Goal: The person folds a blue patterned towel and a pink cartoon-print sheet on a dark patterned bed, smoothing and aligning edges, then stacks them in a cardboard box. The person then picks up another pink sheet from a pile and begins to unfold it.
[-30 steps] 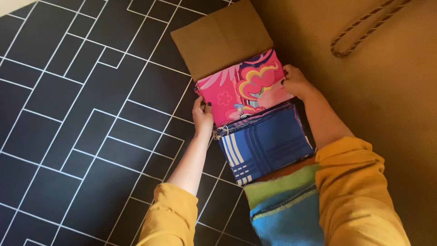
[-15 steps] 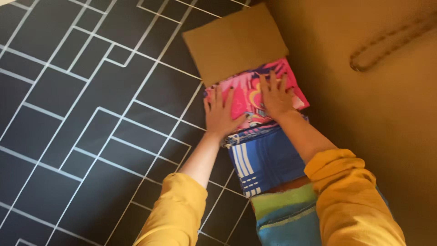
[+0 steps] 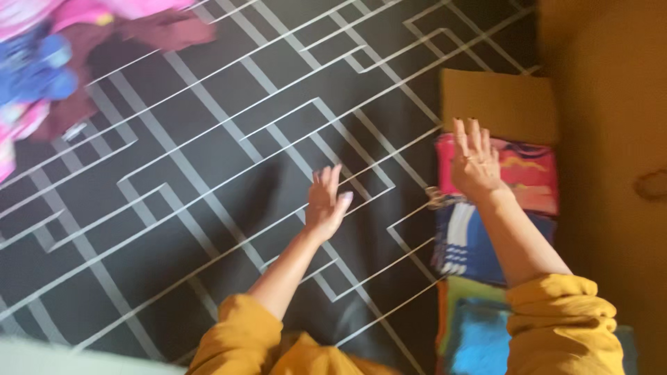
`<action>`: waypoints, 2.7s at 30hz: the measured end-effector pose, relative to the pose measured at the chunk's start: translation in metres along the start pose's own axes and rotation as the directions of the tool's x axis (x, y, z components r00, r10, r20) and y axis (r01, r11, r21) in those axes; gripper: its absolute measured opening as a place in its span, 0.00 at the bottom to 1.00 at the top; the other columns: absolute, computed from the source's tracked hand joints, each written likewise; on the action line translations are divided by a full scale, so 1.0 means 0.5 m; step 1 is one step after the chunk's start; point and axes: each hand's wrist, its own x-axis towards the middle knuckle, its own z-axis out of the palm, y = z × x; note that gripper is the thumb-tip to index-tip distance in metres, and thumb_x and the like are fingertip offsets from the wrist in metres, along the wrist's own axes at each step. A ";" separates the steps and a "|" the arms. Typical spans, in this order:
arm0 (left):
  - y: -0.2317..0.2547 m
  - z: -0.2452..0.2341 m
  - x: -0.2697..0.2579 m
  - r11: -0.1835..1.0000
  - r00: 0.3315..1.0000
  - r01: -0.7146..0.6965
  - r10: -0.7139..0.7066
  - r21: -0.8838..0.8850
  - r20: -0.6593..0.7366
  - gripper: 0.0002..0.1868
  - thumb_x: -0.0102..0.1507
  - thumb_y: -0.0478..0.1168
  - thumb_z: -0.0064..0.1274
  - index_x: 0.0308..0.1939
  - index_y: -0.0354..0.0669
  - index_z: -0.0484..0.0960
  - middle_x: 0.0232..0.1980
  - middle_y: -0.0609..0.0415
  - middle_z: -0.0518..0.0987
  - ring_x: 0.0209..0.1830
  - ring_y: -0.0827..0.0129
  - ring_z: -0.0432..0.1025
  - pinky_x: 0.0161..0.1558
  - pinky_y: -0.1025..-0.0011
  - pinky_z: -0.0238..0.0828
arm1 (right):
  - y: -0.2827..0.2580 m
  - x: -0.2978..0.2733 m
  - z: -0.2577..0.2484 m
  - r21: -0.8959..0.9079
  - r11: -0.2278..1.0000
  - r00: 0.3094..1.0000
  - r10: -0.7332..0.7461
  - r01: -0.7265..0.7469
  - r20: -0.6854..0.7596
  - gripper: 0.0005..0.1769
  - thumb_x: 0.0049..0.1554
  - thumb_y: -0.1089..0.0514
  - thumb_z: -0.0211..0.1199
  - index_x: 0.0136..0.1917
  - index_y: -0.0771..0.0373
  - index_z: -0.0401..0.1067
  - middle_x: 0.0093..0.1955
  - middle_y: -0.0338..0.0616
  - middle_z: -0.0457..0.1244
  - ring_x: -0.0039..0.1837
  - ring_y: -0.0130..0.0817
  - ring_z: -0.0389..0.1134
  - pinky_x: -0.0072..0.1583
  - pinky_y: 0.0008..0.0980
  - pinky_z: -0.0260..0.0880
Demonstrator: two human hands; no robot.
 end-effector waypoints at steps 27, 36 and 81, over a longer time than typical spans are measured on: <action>-0.514 -0.687 -0.712 0.653 0.781 0.408 -0.611 -0.638 -0.126 0.37 0.72 0.63 0.34 0.80 0.49 0.55 0.78 0.39 0.64 0.77 0.52 0.61 0.73 0.62 0.56 | -1.153 -0.328 0.183 0.509 0.842 0.907 -0.342 0.181 0.244 0.47 0.57 0.56 0.65 0.82 0.49 0.44 0.81 0.57 0.48 0.83 0.57 0.43 0.75 0.50 0.53; -0.552 -0.737 -0.724 0.601 0.765 0.440 -0.640 -0.667 -0.072 0.43 0.68 0.70 0.31 0.81 0.55 0.49 0.75 0.39 0.68 0.70 0.50 0.68 0.69 0.58 0.60 | -1.161 -0.249 0.116 0.492 0.866 0.935 -0.245 0.093 0.255 0.42 0.57 0.58 0.64 0.81 0.47 0.52 0.81 0.57 0.49 0.80 0.55 0.49 0.74 0.46 0.57; -0.998 -1.311 -0.360 0.992 0.906 0.123 -0.104 0.019 -0.410 0.18 0.61 0.42 0.62 0.53 0.45 0.77 0.49 0.42 0.78 0.52 0.48 0.73 0.57 0.53 0.67 | -2.008 0.453 0.454 0.498 0.738 0.883 -0.448 0.455 -0.143 0.29 0.59 0.57 0.64 0.71 0.58 0.61 0.61 0.54 0.64 0.61 0.51 0.67 0.64 0.49 0.69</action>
